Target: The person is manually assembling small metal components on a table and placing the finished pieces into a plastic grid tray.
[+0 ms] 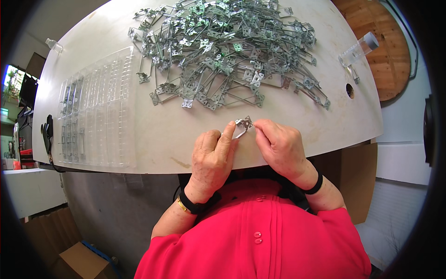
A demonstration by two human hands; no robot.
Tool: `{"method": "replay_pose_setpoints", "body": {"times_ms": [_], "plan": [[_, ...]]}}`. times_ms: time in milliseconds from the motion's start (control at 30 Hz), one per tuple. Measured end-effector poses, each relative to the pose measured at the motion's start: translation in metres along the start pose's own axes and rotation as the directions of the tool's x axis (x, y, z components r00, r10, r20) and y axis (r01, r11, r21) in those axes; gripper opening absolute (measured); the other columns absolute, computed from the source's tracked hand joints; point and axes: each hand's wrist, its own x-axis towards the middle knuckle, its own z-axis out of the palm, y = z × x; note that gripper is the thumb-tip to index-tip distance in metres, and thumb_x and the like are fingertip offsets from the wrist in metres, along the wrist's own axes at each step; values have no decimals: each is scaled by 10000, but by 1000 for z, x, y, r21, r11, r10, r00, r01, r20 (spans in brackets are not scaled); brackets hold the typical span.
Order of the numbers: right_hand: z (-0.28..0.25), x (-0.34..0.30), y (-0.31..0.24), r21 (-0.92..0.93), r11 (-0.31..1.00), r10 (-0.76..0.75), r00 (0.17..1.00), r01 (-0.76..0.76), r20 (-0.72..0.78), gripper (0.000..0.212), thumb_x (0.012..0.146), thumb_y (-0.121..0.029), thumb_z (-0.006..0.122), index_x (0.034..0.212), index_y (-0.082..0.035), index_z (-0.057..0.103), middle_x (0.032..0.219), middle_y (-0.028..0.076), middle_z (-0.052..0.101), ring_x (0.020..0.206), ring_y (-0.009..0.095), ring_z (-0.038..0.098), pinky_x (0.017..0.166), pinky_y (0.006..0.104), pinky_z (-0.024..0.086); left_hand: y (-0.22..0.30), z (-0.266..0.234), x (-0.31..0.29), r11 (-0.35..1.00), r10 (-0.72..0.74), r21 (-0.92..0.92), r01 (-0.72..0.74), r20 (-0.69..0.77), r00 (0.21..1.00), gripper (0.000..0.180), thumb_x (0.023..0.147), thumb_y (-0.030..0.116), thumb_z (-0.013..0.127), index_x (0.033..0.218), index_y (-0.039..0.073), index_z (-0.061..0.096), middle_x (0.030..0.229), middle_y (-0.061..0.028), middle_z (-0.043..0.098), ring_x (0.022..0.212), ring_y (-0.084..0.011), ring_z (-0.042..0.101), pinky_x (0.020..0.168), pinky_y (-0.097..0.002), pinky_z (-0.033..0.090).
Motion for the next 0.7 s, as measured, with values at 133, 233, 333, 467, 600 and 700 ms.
{"method": "replay_pose_setpoints", "body": {"times_ms": [133, 233, 333, 467, 600, 700], "plan": [[-2, -1, -3, -17, 1000, 10, 1000, -10, 9, 129, 940, 4, 732, 1051, -45, 690, 820, 139, 714, 694, 341, 704, 609, 429, 536, 1, -1, 1, 1000, -1, -4, 1, -1, 1000, 553, 877, 17, 835, 1415, 51, 714, 969, -115, 632, 842, -277, 619, 770, -400, 524], [1, -1, 1, -10, 1000, -6, 1000, 6, -3, 132, 939, 7, 733, 1052, -46, 691, 815, 141, 712, 689, 343, 703, 605, 428, 535, 1, -1, 0, 1000, 0, 3, 0, -3, 1000, 552, 874, 12, 835, 1412, 48, 714, 964, -115, 632, 839, -276, 618, 766, -400, 524], [-2, -1, -2, -18, 1000, 19, 1000, -19, 12, 138, 937, 13, 735, 1056, -44, 694, 820, 144, 715, 687, 347, 704, 606, 428, 537, 1, 0, 1, 1000, 6, -7, -6, -3, 1000, 554, 874, 7, 834, 1414, 48, 714, 962, -116, 632, 836, -275, 618, 762, -402, 525], [0, -1, 0, -1, 1000, 4, 1000, -4, -1, 142, 936, 16, 736, 1059, -41, 695, 823, 146, 718, 687, 350, 706, 607, 428, 540, 1, 0, 0, 1000, -11, -22, 11, 2, 1000, 554, 876, 6, 832, 1416, 49, 714, 962, -116, 635, 832, -276, 618, 756, -402, 525], [-1, -2, -2, 8, 1000, 12, 1000, -12, -2, 140, 937, 12, 735, 1061, -41, 698, 823, 148, 718, 692, 350, 709, 608, 428, 542, 0, 0, 0, 1000, -1, -10, 1, -3, 1000, 549, 878, 6, 832, 1413, 52, 717, 964, -118, 638, 830, -278, 620, 754, -401, 526], [-2, -1, -1, 5, 1000, 19, 1000, -19, 2, 137, 938, 11, 734, 1060, -40, 699, 815, 147, 717, 689, 347, 709, 606, 426, 542, 1, 0, 0, 1000, -3, -14, 2, -7, 1000, 545, 879, 6, 830, 1411, 52, 719, 965, -119, 640, 833, -281, 622, 760, -402, 528]]}}
